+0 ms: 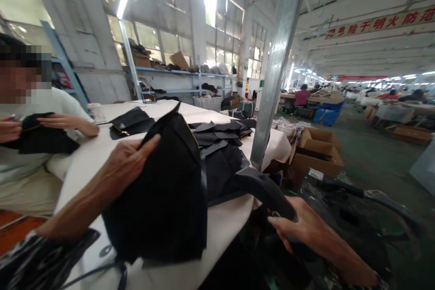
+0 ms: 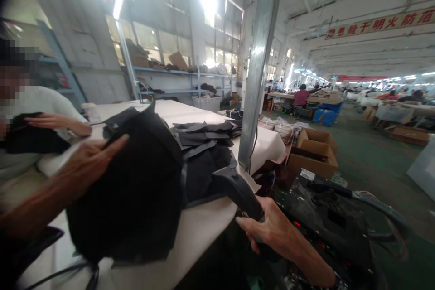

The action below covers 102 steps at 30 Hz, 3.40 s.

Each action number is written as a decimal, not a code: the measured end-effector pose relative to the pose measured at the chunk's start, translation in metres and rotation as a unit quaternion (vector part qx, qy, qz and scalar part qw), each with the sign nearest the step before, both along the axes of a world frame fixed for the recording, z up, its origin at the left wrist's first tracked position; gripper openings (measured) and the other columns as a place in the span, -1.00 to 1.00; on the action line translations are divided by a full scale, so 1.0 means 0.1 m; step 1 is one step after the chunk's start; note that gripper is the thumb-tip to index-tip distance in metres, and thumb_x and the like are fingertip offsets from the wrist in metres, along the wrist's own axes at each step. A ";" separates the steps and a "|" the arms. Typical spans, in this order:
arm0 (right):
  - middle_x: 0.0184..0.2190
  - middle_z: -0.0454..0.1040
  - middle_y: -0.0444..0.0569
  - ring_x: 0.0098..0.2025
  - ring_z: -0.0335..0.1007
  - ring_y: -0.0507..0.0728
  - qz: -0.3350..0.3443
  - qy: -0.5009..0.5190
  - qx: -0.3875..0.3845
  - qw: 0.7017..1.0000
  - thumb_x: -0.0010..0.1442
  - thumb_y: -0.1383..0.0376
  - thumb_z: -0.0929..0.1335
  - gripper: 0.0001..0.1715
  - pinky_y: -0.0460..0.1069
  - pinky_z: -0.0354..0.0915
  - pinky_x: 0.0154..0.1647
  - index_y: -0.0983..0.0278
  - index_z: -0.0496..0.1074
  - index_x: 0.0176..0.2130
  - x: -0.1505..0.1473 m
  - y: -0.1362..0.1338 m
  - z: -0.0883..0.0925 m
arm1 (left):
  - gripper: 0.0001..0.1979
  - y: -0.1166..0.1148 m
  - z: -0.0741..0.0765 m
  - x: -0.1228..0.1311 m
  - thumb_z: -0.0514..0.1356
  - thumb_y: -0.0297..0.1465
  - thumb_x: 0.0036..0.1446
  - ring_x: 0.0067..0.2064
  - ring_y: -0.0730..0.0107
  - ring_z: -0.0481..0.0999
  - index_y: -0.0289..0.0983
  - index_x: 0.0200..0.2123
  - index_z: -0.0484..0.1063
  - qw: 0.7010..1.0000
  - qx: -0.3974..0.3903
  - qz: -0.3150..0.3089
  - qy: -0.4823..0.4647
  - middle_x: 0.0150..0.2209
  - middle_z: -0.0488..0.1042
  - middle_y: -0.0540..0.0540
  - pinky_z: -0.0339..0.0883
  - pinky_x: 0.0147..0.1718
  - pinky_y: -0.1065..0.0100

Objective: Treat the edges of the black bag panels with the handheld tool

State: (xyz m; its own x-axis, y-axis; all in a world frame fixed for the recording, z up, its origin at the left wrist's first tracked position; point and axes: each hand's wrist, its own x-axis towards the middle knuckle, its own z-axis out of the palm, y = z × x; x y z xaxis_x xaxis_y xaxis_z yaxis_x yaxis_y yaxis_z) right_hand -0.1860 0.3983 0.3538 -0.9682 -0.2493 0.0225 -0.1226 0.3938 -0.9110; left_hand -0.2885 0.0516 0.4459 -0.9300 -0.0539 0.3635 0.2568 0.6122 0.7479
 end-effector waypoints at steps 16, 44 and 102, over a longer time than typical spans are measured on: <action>-0.08 0.38 0.06 -0.05 0.29 0.23 -0.094 -0.064 0.129 0.985 0.13 -0.02 0.34 -0.37 -0.02 0.27 -0.08 0.33 0.31 0.04 0.19 0.16 -0.29 | -0.46 0.49 -2.14 -0.78 -0.01 -0.55 0.16 0.07 0.13 0.35 -0.26 0.23 0.16 0.768 -0.581 -0.194 0.190 0.11 0.30 -0.23 0.24 0.04 0.13; -0.63 0.34 -0.10 -0.62 0.30 0.04 0.052 -0.108 -0.031 0.992 0.10 0.21 0.34 -0.71 -0.16 0.23 -0.66 0.39 0.32 -0.25 -1.13 -0.37 -0.58 | -0.53 0.75 -1.94 -1.30 -0.07 -0.16 0.15 -0.18 0.32 0.45 -0.34 -0.15 0.46 0.990 -0.083 -0.113 0.001 -0.18 0.42 -0.13 0.27 -0.10 0.26; -0.61 0.38 -0.13 -0.62 0.29 0.00 0.011 -0.091 -0.019 0.996 0.20 0.24 0.29 -0.77 -0.16 0.20 -0.59 0.38 0.30 -0.23 -0.45 0.48 -0.38 | -0.34 0.87 -2.28 -0.28 -0.11 -0.70 0.05 0.32 0.08 -0.09 -0.37 0.26 0.08 0.690 -0.647 -0.112 0.305 0.31 -0.13 -0.32 0.29 0.09 0.08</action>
State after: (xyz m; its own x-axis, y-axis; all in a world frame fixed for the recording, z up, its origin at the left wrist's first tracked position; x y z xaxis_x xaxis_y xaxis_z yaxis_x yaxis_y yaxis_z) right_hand -0.2307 0.4458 0.3156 -0.9515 -0.2724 -0.1432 0.0380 0.3579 -0.9330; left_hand -0.3165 0.1390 0.2176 -0.5161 0.8022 0.3000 0.4780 0.5605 -0.6763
